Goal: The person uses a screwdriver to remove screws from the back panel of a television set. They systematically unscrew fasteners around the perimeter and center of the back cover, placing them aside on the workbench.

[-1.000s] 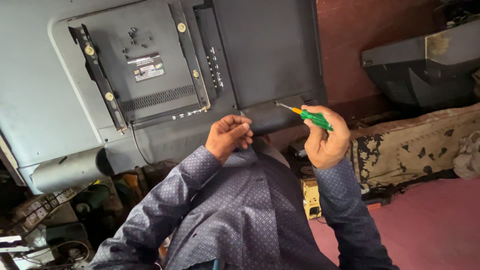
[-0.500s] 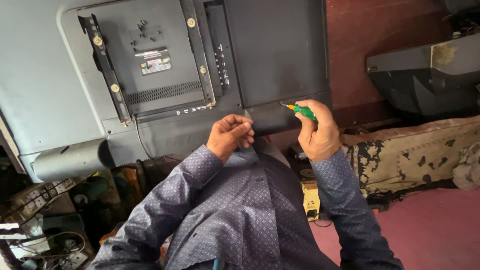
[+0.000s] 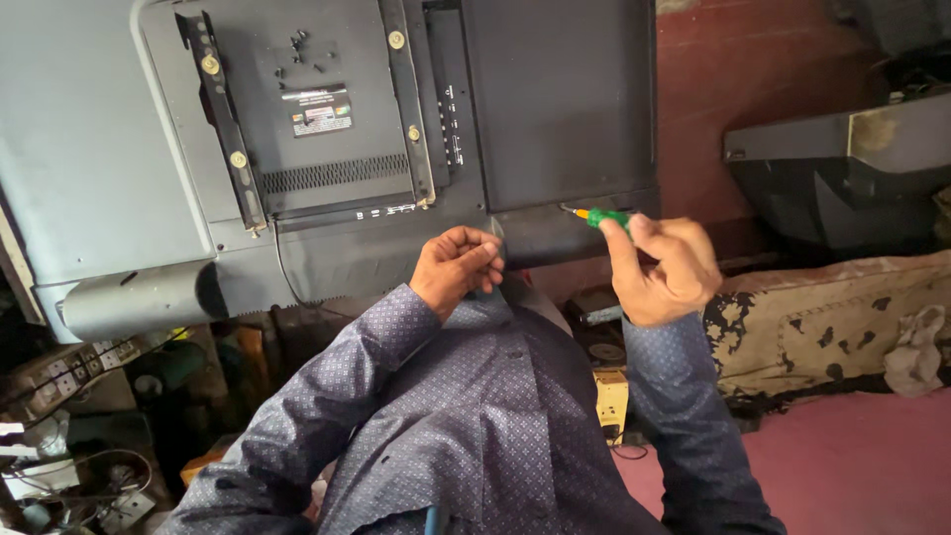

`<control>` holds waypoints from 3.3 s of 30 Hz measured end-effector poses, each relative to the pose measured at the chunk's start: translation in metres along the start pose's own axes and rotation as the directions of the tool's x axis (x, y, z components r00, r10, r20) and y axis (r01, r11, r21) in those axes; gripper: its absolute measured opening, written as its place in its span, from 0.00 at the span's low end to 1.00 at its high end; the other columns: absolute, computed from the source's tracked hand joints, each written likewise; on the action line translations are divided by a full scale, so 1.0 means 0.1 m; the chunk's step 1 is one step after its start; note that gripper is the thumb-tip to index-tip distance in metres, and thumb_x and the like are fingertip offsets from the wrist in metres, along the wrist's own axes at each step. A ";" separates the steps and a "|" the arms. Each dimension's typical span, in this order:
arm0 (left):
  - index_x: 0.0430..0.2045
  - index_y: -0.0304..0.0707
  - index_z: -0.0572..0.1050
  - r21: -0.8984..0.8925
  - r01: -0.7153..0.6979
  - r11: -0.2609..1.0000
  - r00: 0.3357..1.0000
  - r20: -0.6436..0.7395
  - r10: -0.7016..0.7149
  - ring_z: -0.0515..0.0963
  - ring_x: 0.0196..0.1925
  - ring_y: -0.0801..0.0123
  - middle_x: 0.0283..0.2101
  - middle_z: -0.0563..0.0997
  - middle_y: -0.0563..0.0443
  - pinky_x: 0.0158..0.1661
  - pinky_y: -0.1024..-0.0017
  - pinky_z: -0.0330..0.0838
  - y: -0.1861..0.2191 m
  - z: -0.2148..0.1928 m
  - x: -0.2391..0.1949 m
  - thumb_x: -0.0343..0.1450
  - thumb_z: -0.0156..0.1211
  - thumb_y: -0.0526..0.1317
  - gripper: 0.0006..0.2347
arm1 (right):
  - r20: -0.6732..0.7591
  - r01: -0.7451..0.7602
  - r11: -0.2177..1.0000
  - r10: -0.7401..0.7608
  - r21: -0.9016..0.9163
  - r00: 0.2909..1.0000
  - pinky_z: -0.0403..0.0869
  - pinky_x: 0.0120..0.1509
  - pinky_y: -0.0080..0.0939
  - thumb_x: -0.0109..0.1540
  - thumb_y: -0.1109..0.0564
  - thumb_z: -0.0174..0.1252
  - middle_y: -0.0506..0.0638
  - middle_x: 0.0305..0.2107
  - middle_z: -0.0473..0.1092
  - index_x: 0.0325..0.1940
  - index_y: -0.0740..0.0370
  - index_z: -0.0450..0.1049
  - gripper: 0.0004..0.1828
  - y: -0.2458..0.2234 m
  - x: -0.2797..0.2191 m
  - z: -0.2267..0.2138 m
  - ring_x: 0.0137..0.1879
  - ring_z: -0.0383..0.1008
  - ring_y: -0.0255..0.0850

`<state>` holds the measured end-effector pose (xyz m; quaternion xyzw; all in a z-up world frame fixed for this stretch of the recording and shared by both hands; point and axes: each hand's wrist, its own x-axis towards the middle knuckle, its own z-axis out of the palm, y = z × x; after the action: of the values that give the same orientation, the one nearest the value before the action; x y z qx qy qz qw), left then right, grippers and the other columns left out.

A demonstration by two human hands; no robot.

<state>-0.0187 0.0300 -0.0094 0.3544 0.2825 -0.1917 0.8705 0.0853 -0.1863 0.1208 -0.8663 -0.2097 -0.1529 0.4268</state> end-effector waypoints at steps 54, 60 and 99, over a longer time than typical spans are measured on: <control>0.40 0.27 0.75 0.081 -0.106 0.991 0.986 -0.118 0.115 0.82 0.28 0.69 0.32 0.81 0.44 0.28 0.75 0.78 0.00 -0.49 -0.40 0.74 0.59 0.32 0.05 | 0.002 -0.033 0.988 0.033 0.150 0.999 0.80 0.48 0.37 0.65 0.70 0.71 0.58 0.41 0.72 0.36 0.68 0.65 0.17 -0.11 -0.02 0.10 0.49 0.81 0.44; 0.40 0.27 0.75 0.093 -0.128 0.987 0.982 -0.127 0.139 0.82 0.27 0.69 0.31 0.81 0.45 0.27 0.74 0.78 -0.01 -0.56 -0.44 0.74 0.59 0.33 0.06 | -0.019 -0.101 0.984 0.105 0.145 0.994 0.77 0.48 0.37 0.61 0.68 0.69 0.57 0.43 0.72 0.34 0.67 0.64 0.16 -0.08 -0.01 0.09 0.47 0.77 0.41; 0.39 0.28 0.73 0.262 -0.293 0.919 0.898 -0.254 0.359 0.80 0.26 0.71 0.30 0.80 0.45 0.23 0.76 0.74 0.39 -0.88 -0.29 0.75 0.57 0.33 0.05 | 0.010 0.080 0.997 -0.079 -0.007 0.997 0.80 0.51 0.34 0.68 0.68 0.70 0.57 0.41 0.72 0.38 0.64 0.64 0.18 0.20 -0.27 0.07 0.48 0.79 0.41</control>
<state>-0.0518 0.1237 -0.0232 0.5147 0.3237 -0.0168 0.7938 0.0725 -0.1980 0.0913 -0.8596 -0.2454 -0.1665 0.4162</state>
